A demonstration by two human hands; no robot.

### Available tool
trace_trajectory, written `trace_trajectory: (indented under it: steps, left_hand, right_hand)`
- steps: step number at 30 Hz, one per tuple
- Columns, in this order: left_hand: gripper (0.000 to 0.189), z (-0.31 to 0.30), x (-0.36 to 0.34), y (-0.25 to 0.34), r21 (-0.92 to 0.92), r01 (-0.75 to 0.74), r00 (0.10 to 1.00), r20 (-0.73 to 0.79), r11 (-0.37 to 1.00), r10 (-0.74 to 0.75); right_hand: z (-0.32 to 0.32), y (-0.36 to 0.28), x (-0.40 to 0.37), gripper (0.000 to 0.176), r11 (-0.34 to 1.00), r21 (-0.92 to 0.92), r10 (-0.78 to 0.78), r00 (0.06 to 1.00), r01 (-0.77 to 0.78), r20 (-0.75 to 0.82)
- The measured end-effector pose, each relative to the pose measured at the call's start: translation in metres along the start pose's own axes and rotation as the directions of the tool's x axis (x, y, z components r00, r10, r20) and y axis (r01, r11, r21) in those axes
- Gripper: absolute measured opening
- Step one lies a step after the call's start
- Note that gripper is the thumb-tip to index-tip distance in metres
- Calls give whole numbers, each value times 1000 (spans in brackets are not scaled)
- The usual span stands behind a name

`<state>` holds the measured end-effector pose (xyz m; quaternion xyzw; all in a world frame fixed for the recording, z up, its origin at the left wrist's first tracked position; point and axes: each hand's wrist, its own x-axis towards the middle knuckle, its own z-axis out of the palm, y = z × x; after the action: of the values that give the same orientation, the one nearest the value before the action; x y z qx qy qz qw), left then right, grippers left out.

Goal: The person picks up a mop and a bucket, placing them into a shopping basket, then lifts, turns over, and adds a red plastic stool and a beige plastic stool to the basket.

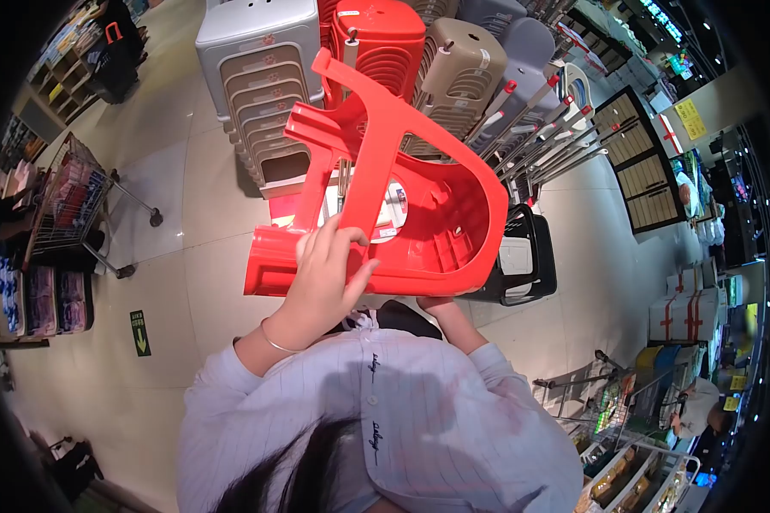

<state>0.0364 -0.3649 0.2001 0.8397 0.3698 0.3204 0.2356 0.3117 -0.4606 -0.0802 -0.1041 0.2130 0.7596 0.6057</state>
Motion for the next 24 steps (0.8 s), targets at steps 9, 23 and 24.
trace_trajectory:
  steps: [9,23,24]
  left_hand:
    - [26,14,-26,-72,-427,230,861,-330,875,-388]
    - [41,108,-129,-240,-974,226,124,35,-6,-992]
    - [44,110,-122,-234,-985,111,236,153,-129,-960]
  right_hand:
    - [80,48,7,43,923,-206,-357,923,325,-142]
    - [193,150,-5,36,639,-590,-331,868,494,370]
    - [200,158,0,41,629,-576,-288,845,522,450]
